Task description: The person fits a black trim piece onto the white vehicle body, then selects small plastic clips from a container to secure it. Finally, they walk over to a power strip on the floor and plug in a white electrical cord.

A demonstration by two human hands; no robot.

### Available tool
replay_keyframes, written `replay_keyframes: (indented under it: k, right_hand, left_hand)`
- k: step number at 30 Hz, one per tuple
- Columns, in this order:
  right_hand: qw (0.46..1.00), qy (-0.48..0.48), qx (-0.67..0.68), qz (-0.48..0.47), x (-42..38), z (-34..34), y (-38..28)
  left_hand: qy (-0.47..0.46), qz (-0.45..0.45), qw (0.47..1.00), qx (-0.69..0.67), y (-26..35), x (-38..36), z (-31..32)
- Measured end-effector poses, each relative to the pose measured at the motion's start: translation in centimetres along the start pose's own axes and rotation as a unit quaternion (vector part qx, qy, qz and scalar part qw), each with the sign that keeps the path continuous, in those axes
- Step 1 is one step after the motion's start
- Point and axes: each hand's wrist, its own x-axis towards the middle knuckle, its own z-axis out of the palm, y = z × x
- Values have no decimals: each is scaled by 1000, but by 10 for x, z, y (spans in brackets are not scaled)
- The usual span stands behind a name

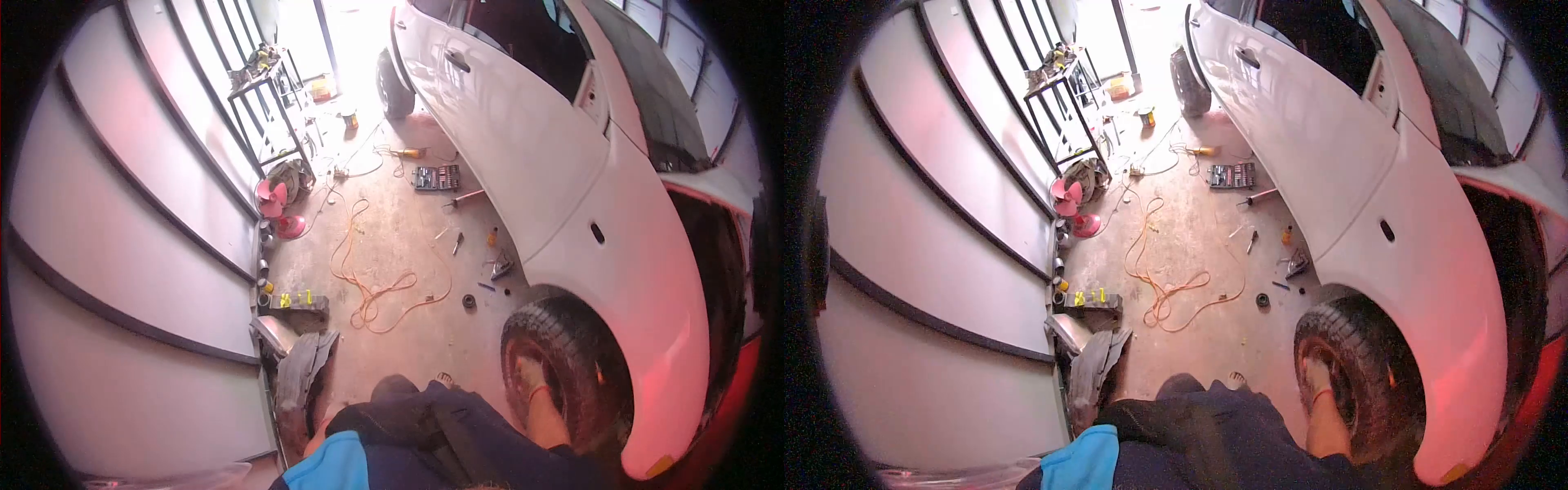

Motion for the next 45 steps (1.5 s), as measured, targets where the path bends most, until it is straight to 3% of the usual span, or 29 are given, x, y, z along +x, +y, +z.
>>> replay_keyframes:
  k: [2,4,5,7,10,11,13,15,16,18,19,21,23,26,27,29,32,33,34,36,40,44,45]
  right_hand:
    - [997,3,63,-52,25,-45,-171]
    - [995,27,70,65,82,-61,-245]
    - [995,25,65,65,113,-58,-260]
    - [964,8,225,142,166,-45,-280]
    - [965,-45,214,146,210,-6,-303]
    - [959,-65,202,189,220,14,-306]
    - [988,-116,-99,29,224,52,-280]
    - [946,-201,149,204,232,97,-230]
    - [946,-204,140,210,233,97,-261]
    - [949,-287,-39,128,222,99,-320]
    - [945,-293,-39,140,229,103,-331]
    - [939,-224,43,258,256,112,-355]
    - [913,-144,122,362,297,115,-367]
    - [926,-213,104,295,399,131,-296]
    - [883,-76,158,436,405,133,-422]
    - [884,-97,174,424,486,156,-441]
    - [880,-147,173,417,583,187,-495]
    - [876,-159,187,414,622,197,-518]
    - [891,-177,218,356,658,203,-549]
    - [916,-194,224,272,719,209,-620]
    - [941,-199,181,206,822,228,-765]
    - [962,-203,174,63,915,249,-818]
    - [966,-189,164,68,932,258,-827]
  left_hand:
    - [-7,-75,997,-30,17,3,-10]
    - [-4,-116,992,-52,34,12,-27]
    - [-3,-131,989,-62,43,21,-34]
    - [-2,-158,985,-73,58,47,-51]
    - [-7,-175,982,-68,83,102,-86]
    - [-3,-169,984,-62,92,126,-102]
    - [7,-150,988,-49,117,179,-143]
    - [35,-111,993,-26,141,243,-192]
    - [66,-78,995,-10,166,282,-227]
    - [196,1,980,32,221,327,-306]
    - [191,-39,980,44,259,336,-350]
    - [207,-15,965,-158,291,374,-413]
    - [198,-30,961,-190,317,411,-461]
    - [196,-55,957,-206,348,459,-489]
    - [205,-69,958,-188,349,475,-491]
    - [153,-110,958,-218,364,490,-484]
    - [102,-149,980,-77,362,491,-453]
    - [304,-101,921,220,261,550,-369]
    - [174,-85,977,88,259,552,-370]
    - [99,-142,985,-15,290,557,-394]
    - [85,-181,974,-108,354,598,-457]
    - [76,-168,972,-143,423,689,-532]
    - [74,-164,972,-149,440,716,-557]
